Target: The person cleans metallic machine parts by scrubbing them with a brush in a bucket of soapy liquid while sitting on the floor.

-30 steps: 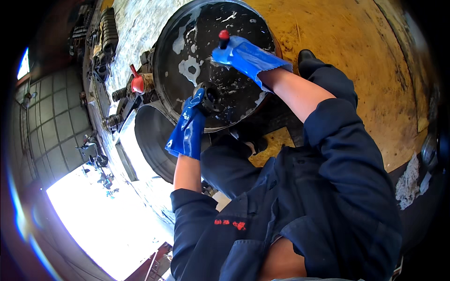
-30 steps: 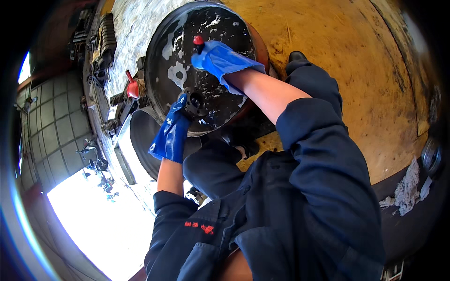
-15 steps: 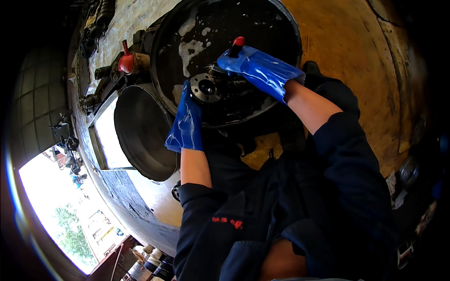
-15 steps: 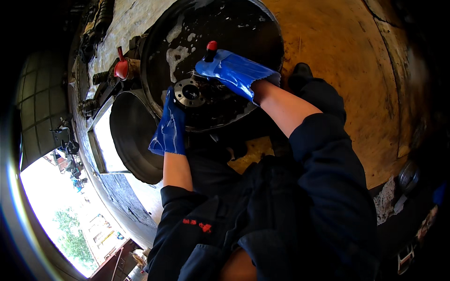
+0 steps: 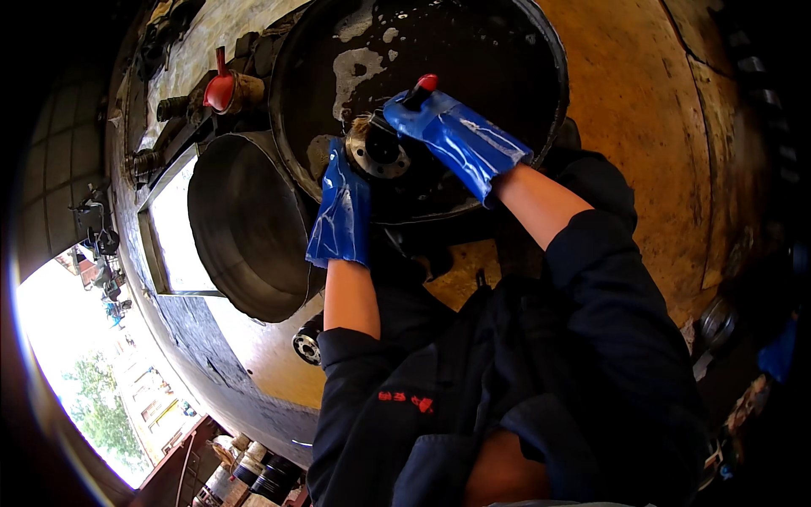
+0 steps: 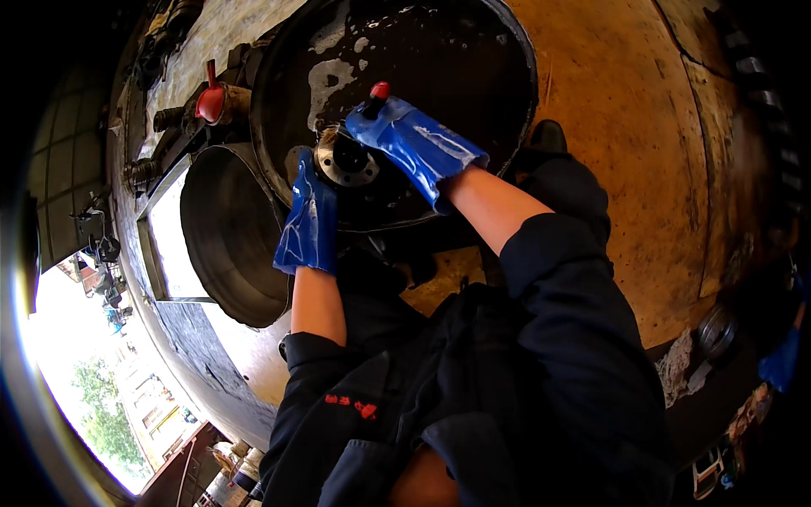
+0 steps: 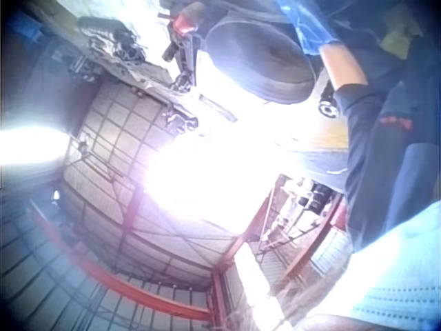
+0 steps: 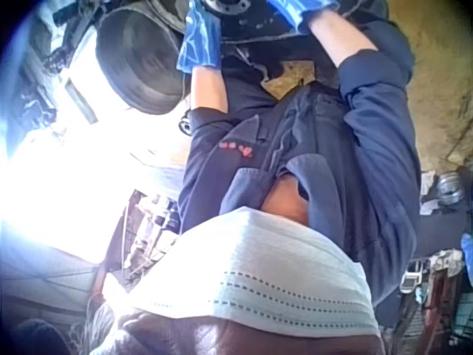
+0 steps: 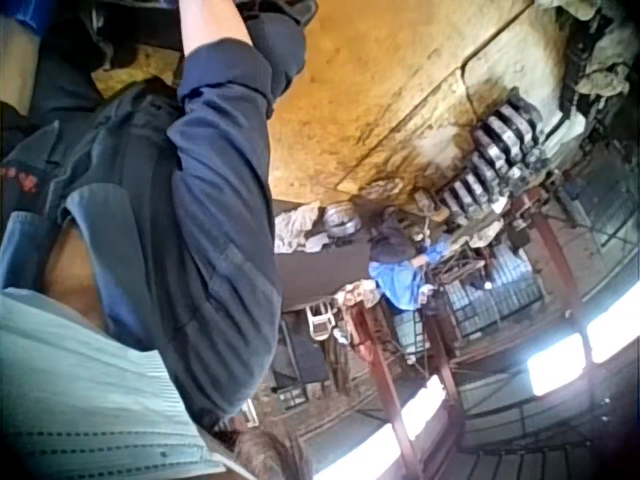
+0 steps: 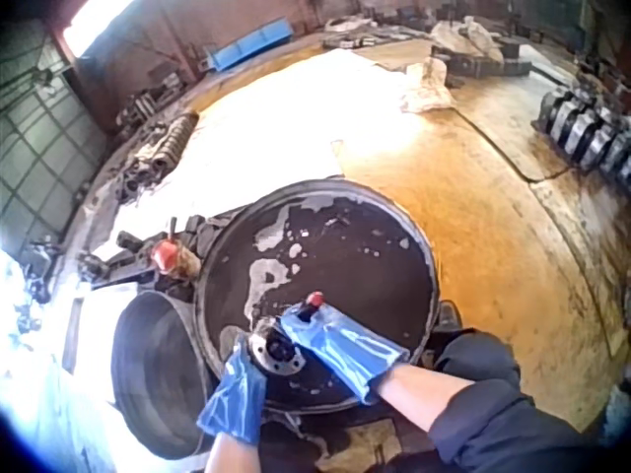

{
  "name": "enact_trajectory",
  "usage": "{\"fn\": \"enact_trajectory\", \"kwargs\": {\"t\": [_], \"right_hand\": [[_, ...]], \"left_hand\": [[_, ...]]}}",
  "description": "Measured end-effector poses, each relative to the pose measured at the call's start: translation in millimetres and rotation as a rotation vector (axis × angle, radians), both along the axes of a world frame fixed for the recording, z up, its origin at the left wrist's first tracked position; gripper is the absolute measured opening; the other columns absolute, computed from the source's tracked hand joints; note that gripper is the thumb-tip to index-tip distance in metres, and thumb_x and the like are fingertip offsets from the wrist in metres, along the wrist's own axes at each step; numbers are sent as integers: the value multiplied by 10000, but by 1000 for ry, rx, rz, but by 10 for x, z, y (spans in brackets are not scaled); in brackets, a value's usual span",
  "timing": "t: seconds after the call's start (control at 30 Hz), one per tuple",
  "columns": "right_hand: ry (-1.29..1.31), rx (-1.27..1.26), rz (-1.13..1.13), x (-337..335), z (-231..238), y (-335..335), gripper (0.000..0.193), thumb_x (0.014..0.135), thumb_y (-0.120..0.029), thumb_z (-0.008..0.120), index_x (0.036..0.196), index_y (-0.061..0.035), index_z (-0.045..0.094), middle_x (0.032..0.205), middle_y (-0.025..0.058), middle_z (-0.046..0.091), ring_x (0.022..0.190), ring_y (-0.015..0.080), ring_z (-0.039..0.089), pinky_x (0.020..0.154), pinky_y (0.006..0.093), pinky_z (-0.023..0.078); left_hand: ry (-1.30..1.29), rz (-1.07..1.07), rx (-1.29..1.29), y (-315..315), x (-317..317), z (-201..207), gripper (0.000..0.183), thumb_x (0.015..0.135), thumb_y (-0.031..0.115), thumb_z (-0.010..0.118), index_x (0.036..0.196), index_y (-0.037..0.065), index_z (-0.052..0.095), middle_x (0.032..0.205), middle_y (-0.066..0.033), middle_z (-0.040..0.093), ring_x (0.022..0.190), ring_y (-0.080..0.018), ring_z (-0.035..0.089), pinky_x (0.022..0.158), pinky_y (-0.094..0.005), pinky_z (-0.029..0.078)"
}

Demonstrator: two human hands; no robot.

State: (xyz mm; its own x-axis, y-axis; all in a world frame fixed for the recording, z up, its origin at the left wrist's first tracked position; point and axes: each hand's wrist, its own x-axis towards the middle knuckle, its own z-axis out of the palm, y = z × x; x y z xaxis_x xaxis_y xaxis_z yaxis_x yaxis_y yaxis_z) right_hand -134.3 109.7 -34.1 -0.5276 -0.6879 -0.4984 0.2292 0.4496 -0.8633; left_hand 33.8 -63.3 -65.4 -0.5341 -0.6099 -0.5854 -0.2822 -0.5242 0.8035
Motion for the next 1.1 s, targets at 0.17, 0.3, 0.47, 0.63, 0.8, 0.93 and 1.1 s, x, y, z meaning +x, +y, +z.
{"fn": "enact_trajectory", "kwargs": {"t": [0.17, 0.3, 0.47, 0.63, 0.8, 0.93, 1.1], "right_hand": [[232, 288, -277, -116, 262, 475, 396, 895, -448, 640, 1043, -92, 733, 956, 133, 756, 893, 252, 726, 877, 372, 567], [234, 242, -143, -231, 317, 505, 310, 908, -376, 647, 972, -75, 683, 885, 112, 719, 783, 218, 688, 809, 351, 579], [574, -380, 74, -242, -78, 361, 198, 1062, -253, 520, 1020, -101, 639, 888, 46, 677, 697, 116, 632, 652, 263, 551], [794, -518, 30, 469, 447, 276, 141, 893, -231, 712, 1004, -145, 716, 903, 65, 736, 822, 290, 729, 732, 400, 596], [897, -529, 152, 568, 562, 619, 188, 842, -105, 767, 1028, -100, 744, 992, 103, 764, 888, 280, 753, 786, 354, 631], [870, -398, 339, 552, 556, 765, 177, 837, -147, 755, 1009, -111, 733, 970, 93, 749, 892, 302, 739, 764, 389, 616], [950, -324, 348, 398, 270, 932, 158, 848, -172, 726, 994, -111, 732, 920, 101, 732, 861, 323, 721, 755, 419, 599]], "left_hand": [[-40, -269, -278, 525, -114, 626, 502, 1131, 364, 428, 1416, -30, 552, 1293, -142, 683, 1149, -245, 647, 1069, -322, 492], [-229, -443, -635, 604, -143, 870, 509, 1145, 361, 389, 1402, -42, 565, 1277, -143, 698, 1129, -236, 656, 1065, -307, 484], [-4, -132, -99, 619, -402, 664, 514, 1144, 369, 390, 1395, -41, 570, 1272, -144, 701, 1123, -241, 659, 1056, -310, 487], [23, 14, 4, 416, -158, 606, 519, 1142, 377, 391, 1389, -40, 576, 1266, -144, 703, 1116, -246, 662, 1048, -313, 490], [45, 36, 37, 435, -197, 599, 524, 1140, 385, 393, 1382, -39, 582, 1261, -145, 706, 1109, -251, 664, 1039, -316, 494], [55, 52, 51, 436, -217, 601, 528, 1138, 391, 394, 1376, -39, 586, 1256, -145, 708, 1104, -255, 666, 1032, -318, 496], [56, 49, 68, 447, -249, 582, 533, 1136, 399, 395, 1369, -38, 592, 1251, -146, 711, 1097, -260, 669, 1024, -321, 499]]}}
